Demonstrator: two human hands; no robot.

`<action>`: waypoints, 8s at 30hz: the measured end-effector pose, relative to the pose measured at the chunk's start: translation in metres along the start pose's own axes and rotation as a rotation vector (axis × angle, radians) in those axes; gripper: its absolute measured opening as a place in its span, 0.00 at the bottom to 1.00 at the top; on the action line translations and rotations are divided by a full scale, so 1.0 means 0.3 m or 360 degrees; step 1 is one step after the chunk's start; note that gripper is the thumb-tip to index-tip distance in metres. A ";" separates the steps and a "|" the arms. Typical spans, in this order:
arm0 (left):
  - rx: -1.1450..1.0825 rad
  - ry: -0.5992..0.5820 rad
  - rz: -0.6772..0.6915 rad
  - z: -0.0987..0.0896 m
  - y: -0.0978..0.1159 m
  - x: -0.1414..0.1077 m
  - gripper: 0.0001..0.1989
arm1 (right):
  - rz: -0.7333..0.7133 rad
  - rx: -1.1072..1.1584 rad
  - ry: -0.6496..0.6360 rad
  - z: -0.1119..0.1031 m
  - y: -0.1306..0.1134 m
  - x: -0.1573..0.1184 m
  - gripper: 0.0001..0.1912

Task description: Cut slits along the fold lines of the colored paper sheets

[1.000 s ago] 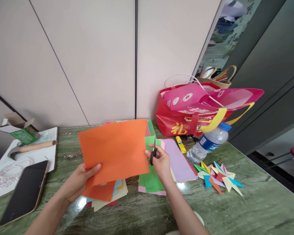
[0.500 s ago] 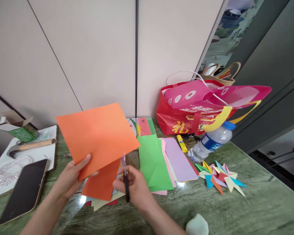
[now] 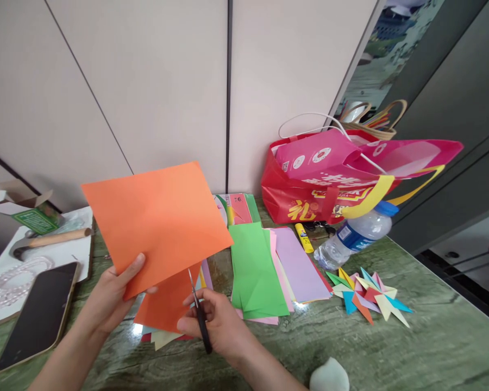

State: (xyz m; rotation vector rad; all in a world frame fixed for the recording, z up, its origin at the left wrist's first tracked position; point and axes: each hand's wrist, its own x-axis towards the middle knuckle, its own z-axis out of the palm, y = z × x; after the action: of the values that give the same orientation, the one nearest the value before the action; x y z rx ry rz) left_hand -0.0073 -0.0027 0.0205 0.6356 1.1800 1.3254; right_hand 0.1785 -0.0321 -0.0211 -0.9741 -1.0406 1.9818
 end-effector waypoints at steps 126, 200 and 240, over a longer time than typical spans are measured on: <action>0.0223 -0.0174 0.0047 0.028 -0.012 -0.063 0.08 | -0.0181 -0.0129 0.0008 0.006 -0.007 -0.021 0.18; 0.0255 -0.0273 0.0041 0.032 -0.011 -0.069 0.07 | -0.0238 -0.0246 0.0060 -0.001 0.007 -0.015 0.19; 0.0240 -0.0244 -0.0004 0.034 -0.023 -0.063 0.11 | -0.0324 -0.0057 0.0073 0.003 0.007 -0.006 0.19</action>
State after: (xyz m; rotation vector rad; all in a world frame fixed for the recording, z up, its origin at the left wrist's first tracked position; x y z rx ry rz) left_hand 0.0077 -0.0194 0.0232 0.8293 1.1615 1.1713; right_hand 0.1782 -0.0348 -0.0220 -0.8910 -1.1072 1.7727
